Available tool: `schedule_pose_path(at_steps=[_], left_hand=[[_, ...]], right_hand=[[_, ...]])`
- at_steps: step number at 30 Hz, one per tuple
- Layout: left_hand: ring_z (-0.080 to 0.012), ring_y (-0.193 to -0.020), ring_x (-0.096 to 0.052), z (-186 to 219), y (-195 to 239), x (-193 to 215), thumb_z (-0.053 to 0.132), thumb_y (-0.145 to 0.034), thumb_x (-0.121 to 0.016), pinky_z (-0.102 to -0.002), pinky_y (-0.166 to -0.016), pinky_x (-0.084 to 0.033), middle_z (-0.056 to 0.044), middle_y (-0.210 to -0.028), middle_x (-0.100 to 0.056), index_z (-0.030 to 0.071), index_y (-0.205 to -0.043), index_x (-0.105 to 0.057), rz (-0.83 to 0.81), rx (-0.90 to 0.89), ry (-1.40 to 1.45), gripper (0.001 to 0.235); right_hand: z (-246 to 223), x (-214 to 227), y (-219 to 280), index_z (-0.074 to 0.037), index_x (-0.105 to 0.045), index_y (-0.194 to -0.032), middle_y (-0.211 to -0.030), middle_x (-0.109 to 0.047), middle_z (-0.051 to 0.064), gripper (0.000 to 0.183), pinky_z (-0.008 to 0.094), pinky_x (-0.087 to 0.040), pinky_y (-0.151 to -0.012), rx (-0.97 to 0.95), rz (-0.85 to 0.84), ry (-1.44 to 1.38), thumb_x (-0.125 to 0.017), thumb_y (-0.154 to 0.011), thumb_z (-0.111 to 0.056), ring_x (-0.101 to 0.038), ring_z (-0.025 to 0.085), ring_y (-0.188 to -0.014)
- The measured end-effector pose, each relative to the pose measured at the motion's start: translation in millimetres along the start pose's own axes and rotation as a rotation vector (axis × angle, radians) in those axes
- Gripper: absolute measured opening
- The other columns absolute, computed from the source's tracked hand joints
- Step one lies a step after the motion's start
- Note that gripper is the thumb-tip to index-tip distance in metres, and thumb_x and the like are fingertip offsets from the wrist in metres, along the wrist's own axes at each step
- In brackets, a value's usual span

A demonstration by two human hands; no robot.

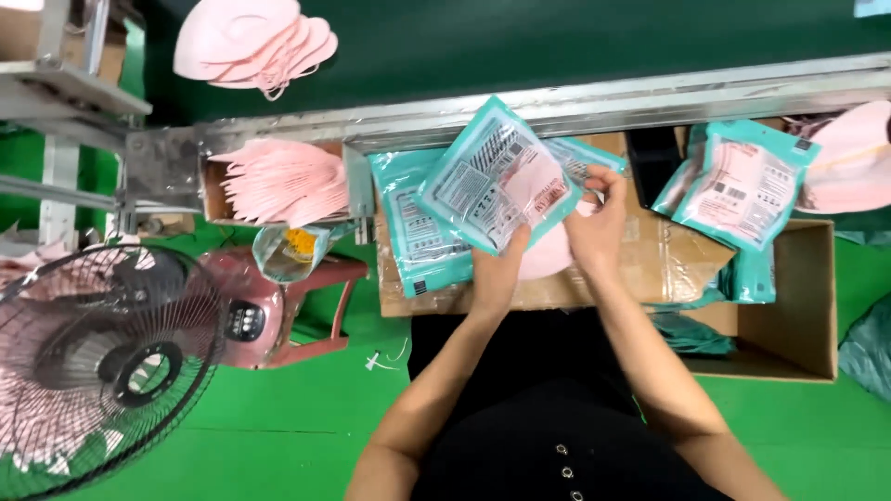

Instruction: Packing face masks into plastic bags on a conveyor belt.

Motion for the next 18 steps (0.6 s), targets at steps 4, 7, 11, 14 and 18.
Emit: schedule_pose_path(at_steps=[4,7,11,14,18], left_hand=[[-0.0218,-0.111,-0.063,16.6,-6.3,-4.8,0.012,-0.092,-0.075,-0.035,-0.097,-0.052,-0.014,-0.125,-0.065,-0.006,-0.131,-0.056,0.21,-0.063,-0.006,0.047],[-0.0223,-0.104,-0.067,-0.9,-8.6,1.9,0.014,-0.092,-0.075,-0.036,-0.09,-0.055,-0.013,-0.118,-0.069,-0.006,-0.124,-0.062,0.193,0.0,0.022,0.04],[-0.0241,-0.104,-0.069,-28.8,6.5,-28.1,0.015,-0.09,-0.076,-0.037,-0.091,-0.055,-0.014,-0.115,-0.073,-0.003,-0.121,-0.067,-0.185,-0.058,-0.322,0.037],[-0.037,-0.124,-0.06,-25.5,33.8,-39.0,0.031,-0.112,-0.058,-0.041,-0.098,-0.045,-0.019,-0.137,-0.058,0.005,-0.154,-0.043,-0.446,0.299,-0.683,0.051],[-0.0319,-0.114,-0.072,108.9,34.3,-60.9,0.015,-0.093,-0.077,-0.04,-0.1,-0.056,-0.012,-0.119,-0.076,0.008,-0.119,-0.074,-0.487,-0.546,-0.872,0.027]], right_hand=[[0.8,0.0,19.4,0.0,-0.056,-0.129,-0.119,-0.063,0.01,0.04,0.034,-0.056,-0.094,-0.443,-0.073,-0.653,-0.072,-0.094,-0.008,-0.063,0.02,-0.109],[11.0,2.5,33.1,0.003,-0.062,-0.121,-0.116,-0.071,0.015,0.028,0.038,-0.063,-0.086,-0.739,-0.305,-0.871,-0.063,-0.096,-0.011,-0.073,0.024,-0.102],[35.3,5.3,23.9,0.004,-0.067,-0.118,-0.114,-0.074,0.014,0.022,0.031,-0.06,-0.079,-0.653,-0.117,-0.881,-0.064,-0.099,-0.007,-0.073,0.019,-0.097],[57.7,6.7,-0.1,0.004,-0.068,-0.111,-0.103,-0.075,0.014,0.017,0.036,-0.064,-0.078,-0.581,-0.238,-0.842,-0.065,-0.1,-0.009,-0.075,0.022,-0.088],[-48.3,59.4,-10.1,-0.001,-0.072,-0.118,-0.096,-0.077,0.015,0.027,0.037,-0.055,-0.072,-0.219,-0.32,0.083,-0.073,-0.091,-0.003,-0.071,0.018,-0.079]])
Point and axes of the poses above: each hand's wrist, its own y-axis away from the middle knuckle, its own x-axis out of the back of the hand, z = x × y, the point moved 3 cm from there along -y, towards the middle knuckle
